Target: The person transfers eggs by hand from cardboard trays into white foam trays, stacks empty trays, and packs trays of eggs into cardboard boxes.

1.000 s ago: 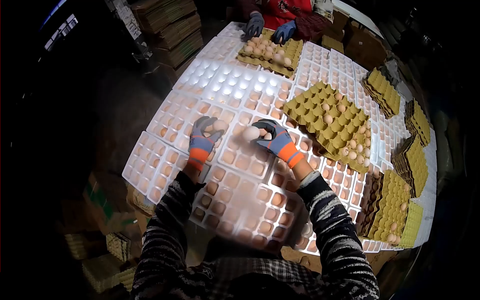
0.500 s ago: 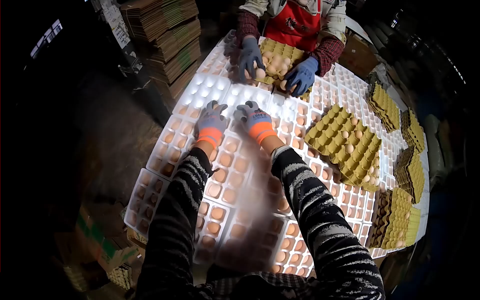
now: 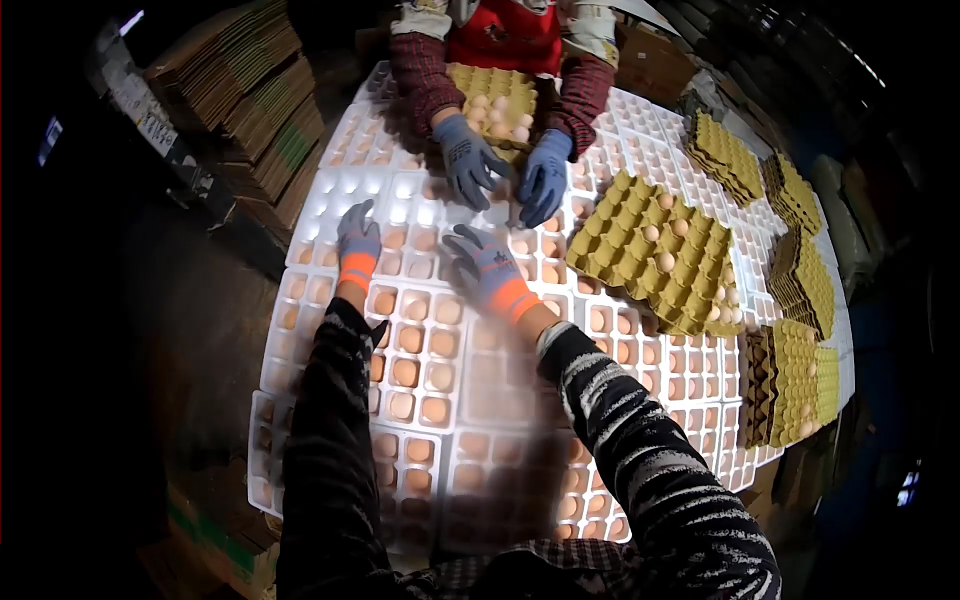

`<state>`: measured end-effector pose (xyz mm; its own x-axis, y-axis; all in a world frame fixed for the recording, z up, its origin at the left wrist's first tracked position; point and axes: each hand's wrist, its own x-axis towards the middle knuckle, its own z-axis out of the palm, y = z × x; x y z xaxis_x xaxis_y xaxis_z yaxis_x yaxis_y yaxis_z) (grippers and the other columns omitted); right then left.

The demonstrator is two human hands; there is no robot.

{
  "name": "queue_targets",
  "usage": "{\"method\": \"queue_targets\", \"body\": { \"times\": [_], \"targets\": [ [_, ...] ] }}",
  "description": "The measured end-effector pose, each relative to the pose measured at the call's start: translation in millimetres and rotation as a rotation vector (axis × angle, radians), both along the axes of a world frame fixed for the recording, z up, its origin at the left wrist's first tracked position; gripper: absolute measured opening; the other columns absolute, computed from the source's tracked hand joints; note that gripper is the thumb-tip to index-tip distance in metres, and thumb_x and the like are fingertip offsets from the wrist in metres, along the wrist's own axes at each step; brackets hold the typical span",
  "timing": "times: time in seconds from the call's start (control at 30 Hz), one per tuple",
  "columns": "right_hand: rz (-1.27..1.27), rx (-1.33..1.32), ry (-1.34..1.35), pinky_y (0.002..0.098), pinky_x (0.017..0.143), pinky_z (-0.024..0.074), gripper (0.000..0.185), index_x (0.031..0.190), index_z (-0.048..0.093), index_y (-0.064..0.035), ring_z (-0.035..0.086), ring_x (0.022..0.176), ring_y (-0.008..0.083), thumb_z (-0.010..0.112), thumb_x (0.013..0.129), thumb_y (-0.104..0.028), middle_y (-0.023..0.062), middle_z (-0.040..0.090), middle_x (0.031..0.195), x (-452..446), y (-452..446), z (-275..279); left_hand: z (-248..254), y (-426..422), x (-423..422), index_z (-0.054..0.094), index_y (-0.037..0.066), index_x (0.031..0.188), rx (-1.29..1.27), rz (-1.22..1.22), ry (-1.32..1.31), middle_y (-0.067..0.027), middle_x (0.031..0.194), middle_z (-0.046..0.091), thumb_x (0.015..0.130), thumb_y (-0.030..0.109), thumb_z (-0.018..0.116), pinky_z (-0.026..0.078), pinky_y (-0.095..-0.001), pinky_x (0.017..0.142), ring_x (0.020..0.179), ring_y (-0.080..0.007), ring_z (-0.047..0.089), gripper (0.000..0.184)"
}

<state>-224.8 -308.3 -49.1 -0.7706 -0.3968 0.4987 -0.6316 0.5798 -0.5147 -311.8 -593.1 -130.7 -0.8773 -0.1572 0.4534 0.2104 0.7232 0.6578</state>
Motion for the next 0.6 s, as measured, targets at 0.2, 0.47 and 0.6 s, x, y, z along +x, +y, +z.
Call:
{"method": "queue_targets", "body": {
  "times": [0.2,0.47,0.6],
  "targets": [
    [0.009,0.231,0.228,0.0444,0.107,0.0471,0.044,0.128,0.066,-0.0103,0.052,0.132,0.0341,0.070,0.085,-0.015,0.0099,0.056,0.141,144,130,31,28,84,112,0.054,-0.004,0.139,0.628,-0.307,0.098,-0.0144,0.137,0.061,0.099,-0.002,0.049,0.042,-0.0357,0.112,0.127,-0.0234,0.056,0.041],
    [-0.931,-0.509,0.172,0.0374,0.112,0.0391,0.061,0.145,0.048,-0.0007,0.050,0.131,0.0241,0.072,0.089,-0.008,0.0116,0.052,0.144,178,400,39,85,270,216,0.050,-0.001,0.145,1.023,-0.609,-0.564,-0.0114,0.137,0.060,0.105,0.017,0.053,0.051,-0.0319,0.098,0.116,-0.0195,0.062,0.044],
    [-0.952,-0.593,-0.052,0.0381,0.111,0.0402,0.058,0.139,0.055,-0.0028,0.051,0.129,0.0298,0.076,0.085,-0.012,0.0161,0.053,0.139,165,476,29,48,365,220,0.031,0.001,0.155,1.299,-0.746,-0.776,-0.0148,0.138,0.057,0.104,0.014,0.056,0.052,-0.0335,0.095,0.117,-0.0236,0.061,0.058]
  ]
}}
